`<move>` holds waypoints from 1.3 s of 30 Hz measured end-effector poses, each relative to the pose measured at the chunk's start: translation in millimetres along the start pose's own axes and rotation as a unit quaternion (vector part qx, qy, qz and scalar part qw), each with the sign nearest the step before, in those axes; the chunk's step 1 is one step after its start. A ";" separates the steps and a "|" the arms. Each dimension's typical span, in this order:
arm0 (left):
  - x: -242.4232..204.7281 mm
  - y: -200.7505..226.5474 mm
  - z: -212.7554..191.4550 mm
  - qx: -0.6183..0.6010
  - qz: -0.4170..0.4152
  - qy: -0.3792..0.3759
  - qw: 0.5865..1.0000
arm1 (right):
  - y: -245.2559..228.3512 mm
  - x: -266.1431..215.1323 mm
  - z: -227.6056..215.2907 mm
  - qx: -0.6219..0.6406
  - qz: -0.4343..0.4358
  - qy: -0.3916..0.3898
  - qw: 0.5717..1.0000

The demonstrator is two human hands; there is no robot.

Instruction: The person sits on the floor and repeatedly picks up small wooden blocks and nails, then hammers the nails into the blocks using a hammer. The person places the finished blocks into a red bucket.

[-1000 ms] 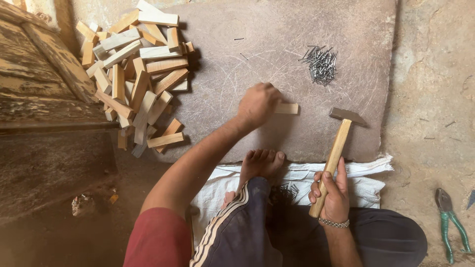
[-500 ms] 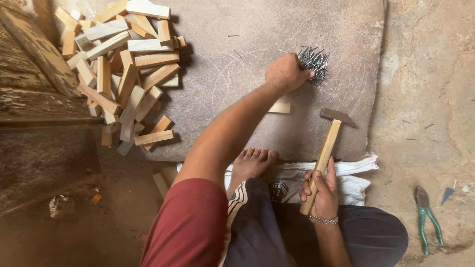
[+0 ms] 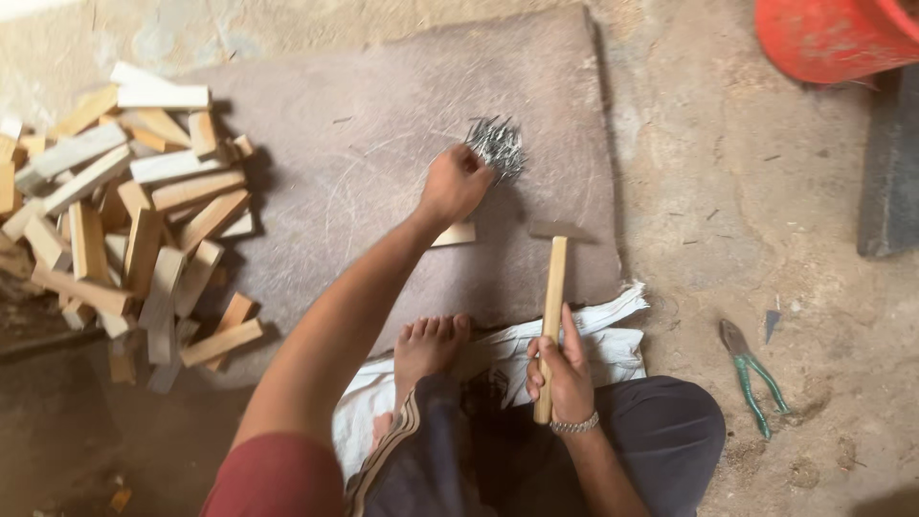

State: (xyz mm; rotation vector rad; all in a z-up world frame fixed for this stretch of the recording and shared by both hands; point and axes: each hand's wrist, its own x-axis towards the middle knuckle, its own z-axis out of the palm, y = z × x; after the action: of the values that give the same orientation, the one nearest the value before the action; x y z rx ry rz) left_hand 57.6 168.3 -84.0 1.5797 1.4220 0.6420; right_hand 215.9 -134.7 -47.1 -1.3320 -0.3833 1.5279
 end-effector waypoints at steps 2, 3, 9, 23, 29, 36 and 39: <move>-8.9 -3.8 -2.6 -0.172 -0.022 -0.013 0.985 | -2.0 -6.8 -1.1 -0.044 0.006 0.021 0.999; -15.7 -5.3 -3.2 -0.253 -0.043 -0.014 0.966 | -1.7 -14.4 -0.4 -0.066 0.020 0.027 0.997; -40.6 -3.9 -31.3 -0.366 -0.171 -0.045 0.914 | -10.2 -37.7 22.9 -0.202 0.061 -0.012 0.977; -85.8 -21.9 -42.5 -0.296 -0.108 -0.072 0.946 | -13.4 -25.9 8.5 -0.093 0.066 -0.014 0.993; -87.0 -28.2 -26.0 -0.112 0.052 0.023 0.992 | -4.4 -26.7 -7.3 0.035 0.088 -0.036 0.995; -74.3 -52.9 -6.4 0.026 0.087 0.050 0.995 | -0.1 -23.8 -7.3 0.056 0.089 -0.047 0.993; -70.3 -59.5 2.8 0.112 0.062 0.063 0.990 | -0.3 -22.9 -7.9 0.066 0.079 -0.063 0.993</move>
State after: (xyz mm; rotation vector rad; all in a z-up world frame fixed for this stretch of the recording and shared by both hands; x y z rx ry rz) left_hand 15.5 96.8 -124.0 1.8436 1.5409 0.6835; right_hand 219.7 -156.4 -37.1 -1.1891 -0.2560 1.7455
